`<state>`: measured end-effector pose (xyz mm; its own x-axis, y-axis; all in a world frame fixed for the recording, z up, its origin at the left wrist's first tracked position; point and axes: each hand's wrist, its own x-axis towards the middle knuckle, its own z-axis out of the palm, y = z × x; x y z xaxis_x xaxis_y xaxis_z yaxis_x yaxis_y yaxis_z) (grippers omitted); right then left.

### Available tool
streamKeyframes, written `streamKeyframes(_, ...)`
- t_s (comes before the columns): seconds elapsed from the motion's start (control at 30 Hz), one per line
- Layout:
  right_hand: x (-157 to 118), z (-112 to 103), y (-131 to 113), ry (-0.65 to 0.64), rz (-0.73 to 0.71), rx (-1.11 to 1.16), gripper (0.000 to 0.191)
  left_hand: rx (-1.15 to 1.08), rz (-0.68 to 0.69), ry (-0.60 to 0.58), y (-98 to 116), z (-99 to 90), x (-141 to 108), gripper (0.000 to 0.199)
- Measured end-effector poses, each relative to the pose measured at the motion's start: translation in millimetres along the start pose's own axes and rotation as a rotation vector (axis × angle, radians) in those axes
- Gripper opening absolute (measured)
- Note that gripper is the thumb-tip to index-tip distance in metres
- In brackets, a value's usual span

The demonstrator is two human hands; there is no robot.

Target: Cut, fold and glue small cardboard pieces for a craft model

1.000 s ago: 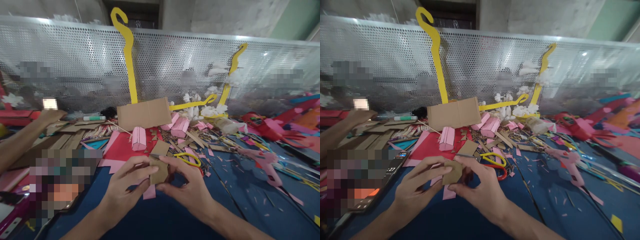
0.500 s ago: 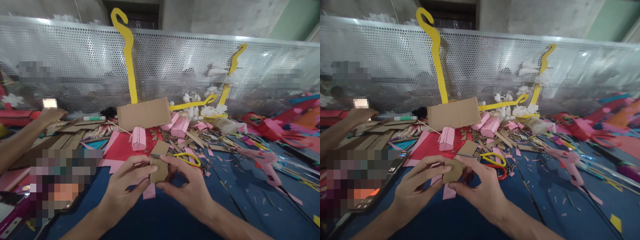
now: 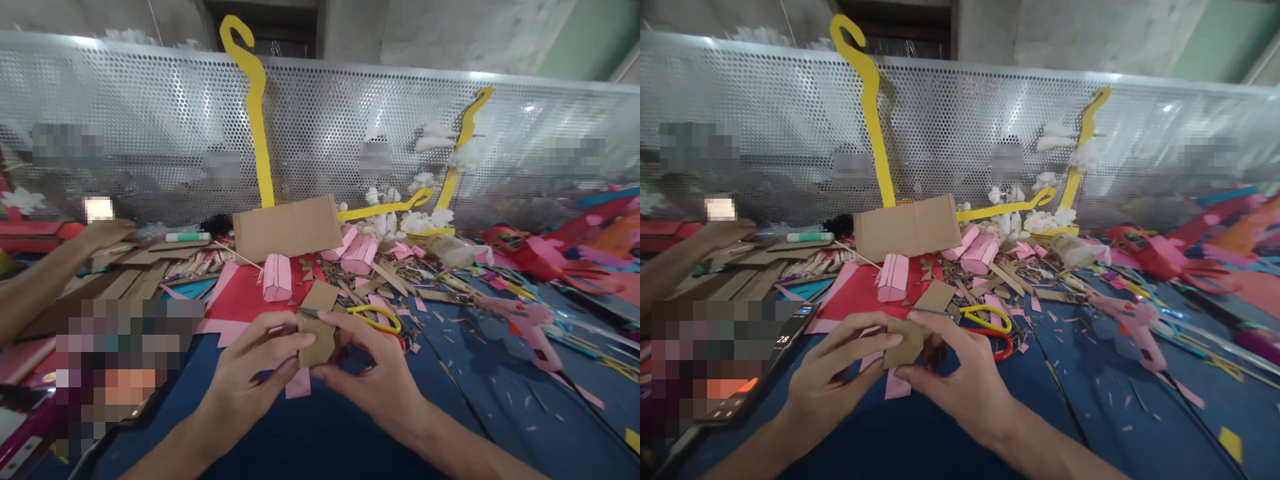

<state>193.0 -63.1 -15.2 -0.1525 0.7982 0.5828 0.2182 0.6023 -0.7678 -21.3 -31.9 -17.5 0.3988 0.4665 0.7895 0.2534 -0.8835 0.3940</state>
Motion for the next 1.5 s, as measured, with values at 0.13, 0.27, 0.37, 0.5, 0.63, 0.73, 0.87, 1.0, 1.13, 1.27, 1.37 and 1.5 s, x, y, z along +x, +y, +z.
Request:
streamKeyframes(0.13,0.3,-0.2,0.6,-0.006,0.018,0.006,0.053,0.014,-0.007,0.005,-1.1,0.8,-0.7,0.046)
streamKeyframes(0.27,0.9,-0.2,-0.4,-0.019,0.032,0.005,0.053,0.010,-0.011,0.000,-1.5,0.8,-0.9,0.044)
streamKeyframes(0.37,1.4,-0.5,-0.9,-0.019,0.043,0.000,0.052,0.013,-0.006,-0.006,-1.1,0.7,-1.3,0.044)
streamKeyframes(0.5,1.8,-0.5,0.0,-0.022,0.053,0.006,0.052,0.008,-0.021,-0.008,-1.0,0.6,-2.1,0.044)
streamKeyframes(0.63,1.6,-0.6,1.5,-0.047,0.065,-0.011,0.053,-0.016,-0.056,-0.005,-1.7,1.1,-1.0,0.043)
streamKeyframes(0.73,2.8,-3.9,1.7,-0.028,0.038,-0.077,0.067,-0.068,-0.120,0.011,-1.0,1.7,0.7,0.040)
streamKeyframes(0.87,9.1,-14.0,1.9,-0.015,-0.139,-0.256,0.048,-0.240,-0.298,0.037,1.7,2.9,3.3,0.033)
streamKeyframes(1.0,16.2,-21.6,4.9,-0.025,-0.354,-0.416,0.035,-0.585,-0.487,0.014,-0.4,5.6,4.8,0.027)
streamKeyframes(1.13,18.4,-21.8,7.5,-0.044,-0.451,-0.493,0.029,-0.855,-0.710,-0.076,-3.4,7.0,5.5,0.025)
streamKeyframes(1.27,19.1,-18.3,6.5,-0.064,-0.447,-0.475,0.021,-1.015,-0.872,-0.101,-0.3,7.8,6.8,0.022)
streamKeyframes(1.37,19.5,-15.1,4.9,-0.073,-0.364,-0.414,0.019,-1.069,-0.945,-0.082,1.6,10.4,6.6,0.023)
streamKeyframes(1.5,19.5,-12.4,4.7,-0.079,-0.208,-0.354,0.016,-1.123,-1.032,-0.072,1.0,13.9,5.3,0.025)
